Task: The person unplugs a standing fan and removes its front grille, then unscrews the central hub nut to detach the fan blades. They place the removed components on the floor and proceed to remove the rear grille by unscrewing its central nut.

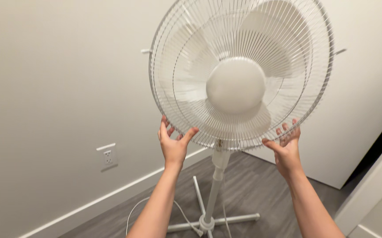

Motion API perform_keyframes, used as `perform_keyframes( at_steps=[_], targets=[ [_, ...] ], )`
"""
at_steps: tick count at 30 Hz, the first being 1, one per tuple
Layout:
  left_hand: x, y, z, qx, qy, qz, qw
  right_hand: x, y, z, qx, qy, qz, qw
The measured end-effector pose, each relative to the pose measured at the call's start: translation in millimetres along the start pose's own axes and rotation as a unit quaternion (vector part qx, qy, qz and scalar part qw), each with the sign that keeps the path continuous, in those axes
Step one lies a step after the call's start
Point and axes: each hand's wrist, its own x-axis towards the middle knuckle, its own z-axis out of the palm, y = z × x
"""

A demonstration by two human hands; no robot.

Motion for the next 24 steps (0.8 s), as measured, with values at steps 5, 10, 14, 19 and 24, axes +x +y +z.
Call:
perform_keyframes(
  at_steps=[5, 10, 14, 19, 24],
  targets=[
    [0.1, 2.7, -2.1, -0.007, -0.009, -0.004, 1.000, 6.4, -18.3, 1.8, -0.004, 0.004, 0.001, 1.000],
    [0.7, 7.0, -1.1, 0.007, -0.009, -0.018, 1.000, 17.0, -43.5, 10.8, 0.011, 0.077, 0.009, 0.997],
    [1.0, 9.9, -1.0, 0.017, -0.012, -0.020, 1.000, 13.5, -58.8, 23.0, -0.017, 0.086, 0.001, 0.996],
    [-0.2, 10.8, -2.6, 0.014, -0.018, -0.011, 1.000, 8.3, -82.9, 38.7, -0.053, 0.137, 0.073, 0.986],
    [-0.6, 13.4, -5.1, 0.025, -0.031, -0.007, 0.999, 8.0, -85.8, 40.5, -0.048, 0.127, 0.027, 0.990]
  ],
)
